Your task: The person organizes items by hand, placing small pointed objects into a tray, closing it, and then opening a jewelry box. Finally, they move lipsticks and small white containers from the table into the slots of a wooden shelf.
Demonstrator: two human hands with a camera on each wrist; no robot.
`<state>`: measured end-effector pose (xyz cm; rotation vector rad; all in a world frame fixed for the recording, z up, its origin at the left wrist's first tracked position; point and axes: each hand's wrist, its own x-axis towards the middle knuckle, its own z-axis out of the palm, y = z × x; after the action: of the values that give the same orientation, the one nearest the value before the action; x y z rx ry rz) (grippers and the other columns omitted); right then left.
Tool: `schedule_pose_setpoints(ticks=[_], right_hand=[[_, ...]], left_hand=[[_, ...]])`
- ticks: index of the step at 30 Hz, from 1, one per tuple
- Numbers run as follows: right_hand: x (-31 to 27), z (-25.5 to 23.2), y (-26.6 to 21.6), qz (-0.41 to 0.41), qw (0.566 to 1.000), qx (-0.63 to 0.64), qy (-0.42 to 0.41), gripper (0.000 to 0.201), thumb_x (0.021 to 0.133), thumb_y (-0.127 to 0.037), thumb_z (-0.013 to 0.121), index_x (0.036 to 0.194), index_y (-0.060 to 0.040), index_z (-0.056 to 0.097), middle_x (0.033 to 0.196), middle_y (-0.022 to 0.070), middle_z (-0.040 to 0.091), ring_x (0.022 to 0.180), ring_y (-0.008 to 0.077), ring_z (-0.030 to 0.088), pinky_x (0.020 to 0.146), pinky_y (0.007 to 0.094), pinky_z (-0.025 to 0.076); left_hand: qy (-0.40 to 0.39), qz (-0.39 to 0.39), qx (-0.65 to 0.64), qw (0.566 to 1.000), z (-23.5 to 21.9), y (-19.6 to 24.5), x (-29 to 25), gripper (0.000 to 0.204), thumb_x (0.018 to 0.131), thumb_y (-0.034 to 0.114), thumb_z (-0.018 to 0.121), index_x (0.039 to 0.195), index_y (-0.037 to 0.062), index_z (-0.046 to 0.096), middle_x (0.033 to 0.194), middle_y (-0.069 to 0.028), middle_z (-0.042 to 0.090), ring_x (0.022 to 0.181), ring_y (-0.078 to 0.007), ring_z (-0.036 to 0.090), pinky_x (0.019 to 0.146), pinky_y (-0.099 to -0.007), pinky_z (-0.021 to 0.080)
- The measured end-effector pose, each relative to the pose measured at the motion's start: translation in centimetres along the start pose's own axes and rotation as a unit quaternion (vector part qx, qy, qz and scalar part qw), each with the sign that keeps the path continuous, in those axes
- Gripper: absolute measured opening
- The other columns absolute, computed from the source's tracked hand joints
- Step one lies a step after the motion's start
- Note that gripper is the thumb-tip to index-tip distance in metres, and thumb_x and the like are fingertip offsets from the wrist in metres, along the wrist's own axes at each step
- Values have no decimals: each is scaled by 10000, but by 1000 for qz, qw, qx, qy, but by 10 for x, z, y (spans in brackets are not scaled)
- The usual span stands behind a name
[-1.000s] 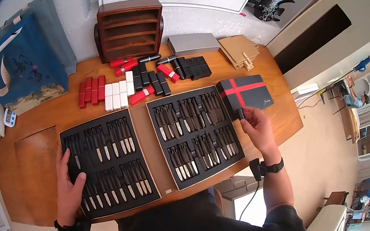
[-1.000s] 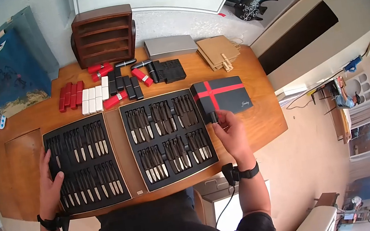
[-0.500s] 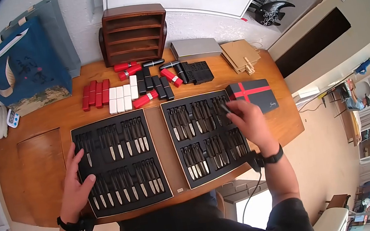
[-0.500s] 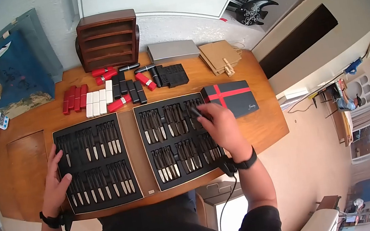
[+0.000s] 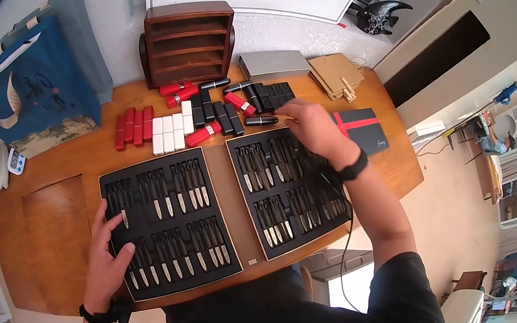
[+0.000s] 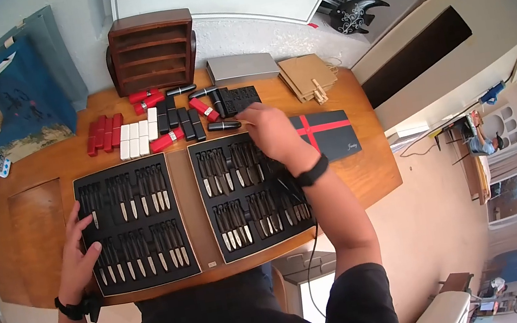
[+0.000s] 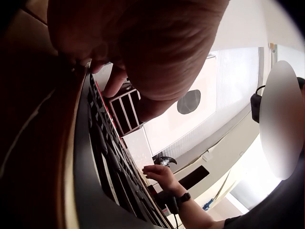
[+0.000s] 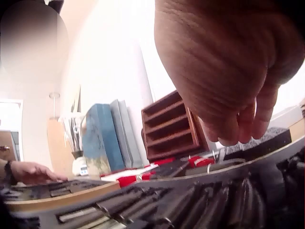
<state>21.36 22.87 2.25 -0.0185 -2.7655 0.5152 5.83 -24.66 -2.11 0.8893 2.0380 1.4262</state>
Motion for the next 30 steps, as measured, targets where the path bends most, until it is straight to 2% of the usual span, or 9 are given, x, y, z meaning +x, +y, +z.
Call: schedule_pose_setpoints(ticks=[2,5,6,10,14,15,19,23,30], right_hand=[[-25,-20,-12,128,990,-52,1,211,841,-7,706,1050,22,714,962,183,667,820,361,659,744,411,537],[-65,-27,-22,169,983,-70,10,200,846,-39,731,1038,15,722,946,180,666,781,329,661,701,397,530],[-74,-28,-32,209,975,-73,-5,246,857,-86,747,1073,28,715,996,193,676,849,353,670,762,411,541],[-86,-7,-51,206,971,-117,33,312,866,-174,759,1084,45,714,1054,205,674,985,397,646,878,434,532],[-75,15,-61,270,931,-241,-48,855,927,-632,605,1339,116,562,1176,299,619,1172,440,577,989,456,504],[-71,18,-65,269,932,-239,-47,855,927,-632,605,1339,116,562,1176,299,619,1172,440,577,989,456,504],[-48,26,-95,304,918,-228,-117,900,913,-652,616,1394,101,511,1174,274,612,1158,419,584,968,437,519],[-36,40,-113,295,918,-234,-120,839,922,-612,637,1356,97,528,1174,256,598,1101,391,604,941,432,533],[-36,60,-110,199,939,-265,-98,557,949,-295,662,1358,64,545,1092,210,577,1040,364,601,850,397,561]], left_hand=[[-4,3,-6,1000,-1,1,-2,537,855,-35,616,1386,2,542,1677,-187,199,1545,-320,247,1226,-423,270],[-10,2,27,1000,-2,1,-1,527,862,-34,624,1381,9,544,1671,-186,214,1533,-320,277,1223,-418,275],[1,-15,21,1000,-3,1,1,506,870,-36,619,1369,11,550,1664,-187,226,1524,-318,295,1219,-415,283],[36,-30,25,999,2,10,15,414,909,-28,615,1319,11,571,1632,-186,280,1495,-308,347,1198,-398,322],[51,-25,116,992,13,30,25,384,919,25,653,1297,9,586,1621,-198,317,1484,-331,366,1170,-395,359],[43,-30,172,984,15,34,24,380,918,39,661,1291,11,593,1619,-206,328,1486,-343,364,1165,-401,363],[45,4,201,979,19,19,18,367,918,77,677,1275,26,610,1616,-213,344,1494,-376,352,1158,-411,363],[29,-15,169,985,14,27,15,355,931,95,669,1273,21,609,1615,-206,346,1490,-382,357,1173,-418,342],[49,11,126,991,-2,16,26,398,931,134,692,1296,8,596,1583,-227,380,1476,-380,378,1162,-417,361]])
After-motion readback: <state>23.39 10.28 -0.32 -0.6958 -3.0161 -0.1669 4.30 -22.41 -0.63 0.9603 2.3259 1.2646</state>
